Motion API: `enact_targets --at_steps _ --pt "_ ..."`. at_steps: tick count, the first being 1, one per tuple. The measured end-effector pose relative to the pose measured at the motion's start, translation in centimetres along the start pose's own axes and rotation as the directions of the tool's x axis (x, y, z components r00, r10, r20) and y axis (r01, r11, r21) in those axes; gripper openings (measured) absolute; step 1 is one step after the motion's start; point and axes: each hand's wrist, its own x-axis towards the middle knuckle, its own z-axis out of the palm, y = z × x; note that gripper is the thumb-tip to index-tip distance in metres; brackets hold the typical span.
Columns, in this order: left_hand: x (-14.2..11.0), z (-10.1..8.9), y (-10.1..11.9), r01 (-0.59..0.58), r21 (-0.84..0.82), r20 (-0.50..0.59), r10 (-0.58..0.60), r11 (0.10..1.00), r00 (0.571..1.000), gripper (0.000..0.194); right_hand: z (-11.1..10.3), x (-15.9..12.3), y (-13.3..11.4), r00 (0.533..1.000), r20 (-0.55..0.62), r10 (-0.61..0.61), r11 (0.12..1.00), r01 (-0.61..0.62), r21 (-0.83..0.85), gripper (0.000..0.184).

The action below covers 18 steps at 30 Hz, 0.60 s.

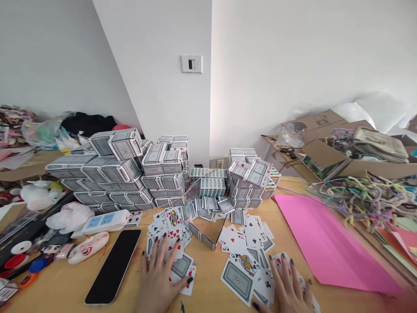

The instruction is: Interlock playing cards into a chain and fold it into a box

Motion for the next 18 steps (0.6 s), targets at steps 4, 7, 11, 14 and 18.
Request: enact_targets --at_steps 4,7,11,14,18 --pt "2.2 -0.5 -1.9 -0.018 -0.019 0.006 0.019 1.0 1.0 0.063 0.0 4.8 -2.4 0.998 0.058 -0.028 0.998 0.025 0.05 0.081" --pt "2.8 -0.8 -2.6 0.003 -0.006 0.044 -0.002 1.0 0.999 0.06 0.1 8.1 -3.7 0.997 0.075 0.022 0.993 -0.031 0.115 0.079" --pt "1.7 -0.9 -1.2 0.086 0.057 -0.017 -0.085 0.995 0.996 0.067 0.0 9.5 -5.2 0.994 0.067 0.091 0.98 -0.101 0.172 0.074" --pt "0.2 -0.5 0.8 0.094 0.068 -0.074 -0.089 0.993 0.993 0.077 -0.3 7.9 -7.0 0.998 0.044 0.042 0.985 -0.049 0.166 0.088" --pt "-0.2 -0.2 1.4 0.027 0.061 -0.051 -0.024 0.998 0.998 0.077 -0.3 5.6 -9.0 0.996 0.049 -0.074 0.982 0.064 0.179 0.091"
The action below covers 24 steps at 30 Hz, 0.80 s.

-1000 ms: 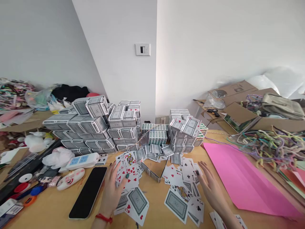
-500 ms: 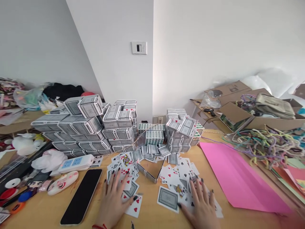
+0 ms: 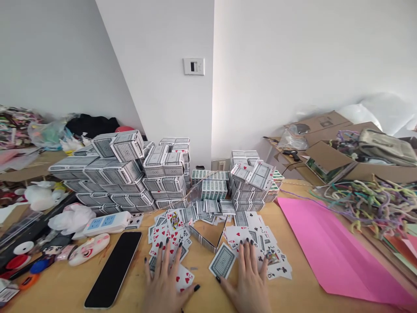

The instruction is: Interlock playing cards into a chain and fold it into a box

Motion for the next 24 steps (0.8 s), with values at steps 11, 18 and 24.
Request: enact_targets --at_steps 11,18,24 --pt "3.9 0.4 -5.0 -0.071 -0.144 0.129 0.09 0.987 0.988 0.061 -0.9 2.8 5.6 0.995 0.093 0.044 0.992 -0.055 0.115 0.063" --pt "5.7 0.0 -1.5 0.132 -0.588 0.083 -0.103 0.798 0.991 0.05 -3.5 4.7 3.4 0.976 0.139 -0.167 0.91 0.099 0.402 0.046" --pt "8.6 0.9 4.2 0.299 -0.843 0.172 -0.303 0.448 0.937 0.054 -3.9 7.8 -0.3 0.944 0.036 -0.327 0.824 0.266 0.5 0.037"
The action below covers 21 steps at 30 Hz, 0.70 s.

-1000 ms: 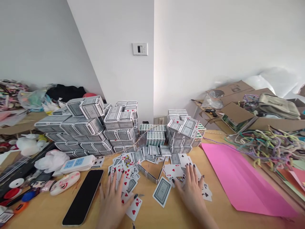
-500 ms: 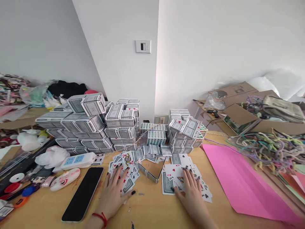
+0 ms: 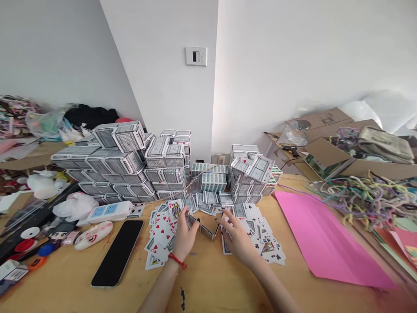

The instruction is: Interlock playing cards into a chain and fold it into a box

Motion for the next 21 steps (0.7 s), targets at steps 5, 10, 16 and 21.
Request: enact_targets --at_steps 5,10,16,21 --pt "0.6 1.2 0.1 -0.005 -0.108 -0.011 0.004 0.994 1.0 0.044 0.4 0.4 -0.7 0.997 -0.022 -0.074 0.991 0.076 0.112 0.025" --pt "0.6 0.2 -0.2 -0.004 -0.137 0.039 0.009 0.991 0.999 0.035 -0.2 -0.8 -1.4 0.996 0.009 -0.089 0.955 0.083 0.283 0.022" --pt "0.5 1.0 -0.3 0.057 -0.18 -0.007 -0.059 0.982 0.998 0.04 -1.6 -0.2 1.8 0.985 -0.102 0.136 0.978 -0.117 0.173 0.023" --pt "0.8 1.8 -0.7 0.048 -0.289 0.111 -0.016 0.956 0.994 0.046 -2.4 0.2 4.8 0.961 -0.068 0.267 0.963 -0.263 0.066 0.03"
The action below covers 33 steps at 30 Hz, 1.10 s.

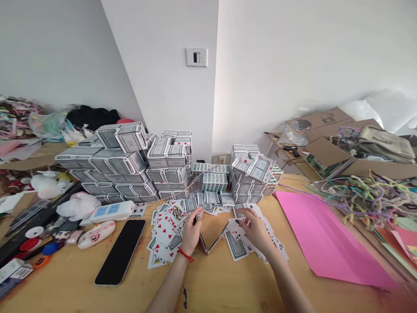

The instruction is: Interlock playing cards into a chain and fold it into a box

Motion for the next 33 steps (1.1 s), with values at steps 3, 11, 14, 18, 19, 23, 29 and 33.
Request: enact_targets --at_steps 3,11,14,18,19,23,29,33 --pt "0.8 -0.3 0.2 0.024 -0.077 0.167 -0.01 0.997 0.986 0.05 0.6 1.1 0.1 0.997 0.049 -0.066 0.998 0.065 0.025 0.03" --pt "1.9 -0.4 1.7 0.102 -0.065 0.388 -0.07 0.993 0.919 0.047 2.9 4.7 -0.9 0.999 -0.042 -0.029 0.998 0.032 0.052 0.037" --pt "1.5 -0.4 1.6 0.076 -0.134 0.36 -0.023 0.988 0.932 0.044 2.9 4.7 -1.0 0.994 -0.112 0.0 0.994 0.012 0.111 0.028" --pt "1.0 -0.3 1.1 -0.004 -0.179 0.255 0.05 0.984 0.966 0.036 3.6 3.8 -1.4 0.979 -0.185 0.085 0.968 -0.037 0.248 0.03" --pt "1.0 -0.3 0.9 -0.017 -0.17 0.223 0.055 0.985 0.973 0.033 4.0 3.5 -1.6 0.977 -0.184 0.107 0.954 -0.049 0.294 0.03" --pt "1.1 0.0 0.6 -0.016 -0.11 0.137 0.031 0.994 0.99 0.027 5.9 2.5 -2.3 0.989 -0.094 0.118 0.872 -0.058 0.485 0.027" --pt "1.3 -0.2 0.6 -0.011 -0.052 0.106 0.016 0.999 0.994 0.022 6.5 2.0 -2.5 0.995 -0.011 0.099 0.738 -0.066 0.671 0.025" --pt "1.5 -0.3 0.5 -0.003 -0.044 0.093 0.007 0.999 0.996 0.024 6.3 1.9 -2.4 0.995 0.023 0.095 0.674 -0.081 0.734 0.023"
